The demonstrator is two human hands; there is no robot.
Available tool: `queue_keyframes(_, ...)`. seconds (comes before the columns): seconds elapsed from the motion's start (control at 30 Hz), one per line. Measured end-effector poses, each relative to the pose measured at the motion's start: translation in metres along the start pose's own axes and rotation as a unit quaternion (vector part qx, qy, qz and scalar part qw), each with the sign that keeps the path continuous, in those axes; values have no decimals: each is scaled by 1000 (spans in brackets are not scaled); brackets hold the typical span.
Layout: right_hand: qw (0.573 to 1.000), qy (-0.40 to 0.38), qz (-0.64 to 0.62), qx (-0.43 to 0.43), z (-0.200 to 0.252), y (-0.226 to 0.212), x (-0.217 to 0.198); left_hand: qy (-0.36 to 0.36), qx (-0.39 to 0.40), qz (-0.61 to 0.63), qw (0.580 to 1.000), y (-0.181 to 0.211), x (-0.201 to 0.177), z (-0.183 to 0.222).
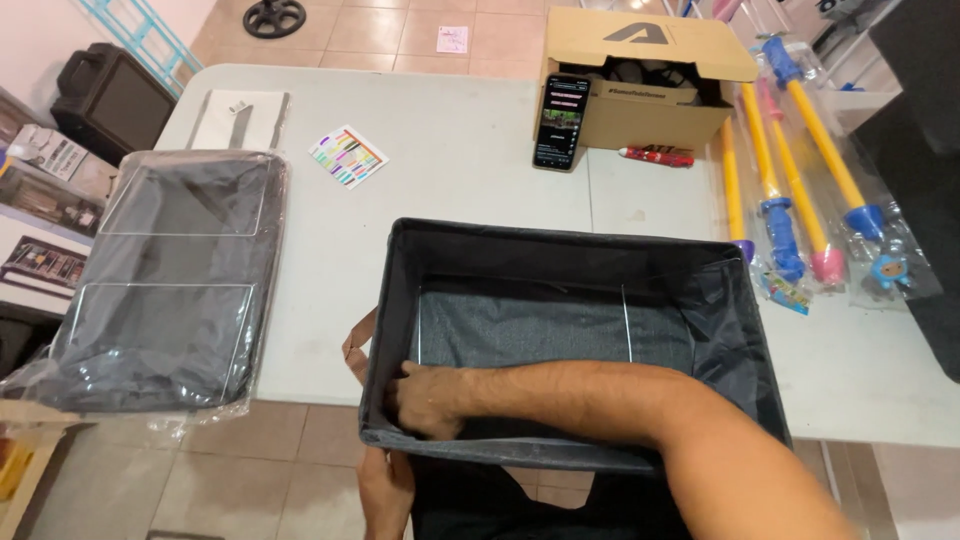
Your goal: Unpacking a collapsible storage bin from plastic wrap and unfolding it to its functional shape on a table.
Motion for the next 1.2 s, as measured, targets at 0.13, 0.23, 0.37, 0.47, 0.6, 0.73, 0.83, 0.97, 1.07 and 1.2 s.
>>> queue_keyframes(0.13,999,-13,21,-26,3,-2,0,5,-7,70,998,28,-5,-1)
queue_keyframes(0.23,999,-1,6,-44,3,-6,-4,23,-18,233,972,17,0,3)
queue_keyframes(0.37,996,-82,14,28,6,31,-14,13,27,333,942,32,-2,-2)
queue_keyframes(0.47,993,-27,57,99,9,85,4,9,14,341,940,46,-10,3)
queue_keyframes(0.6,986,-46,35,154,24,120,-4,-15,19,370,929,60,-16,4)
queue_keyframes(0.73,985,-85,21,149,21,123,-18,-9,8,349,937,52,-13,1)
queue_keyframes(0.83,989,-54,75,115,14,130,-10,-4,11,346,938,49,-13,2)
queue_keyframes(0.97,982,-104,66,141,15,134,-10,-8,12,374,927,68,-17,4)
queue_keyframes(1.07,983,-101,57,141,21,134,-1,-5,28,363,931,64,-15,4)
queue_keyframes(1.2,992,-48,20,117,37,120,8,-10,14,371,929,55,-11,3)
Point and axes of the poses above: each hand's wrist, its own z-axis away from the middle knuckle, its own x-axis out of the palm, y = z × x, the point moved 4 cm from there along -z, towards the middle knuckle, and after that the axes turned 11 degrees about -y, right-handed, at the moved point
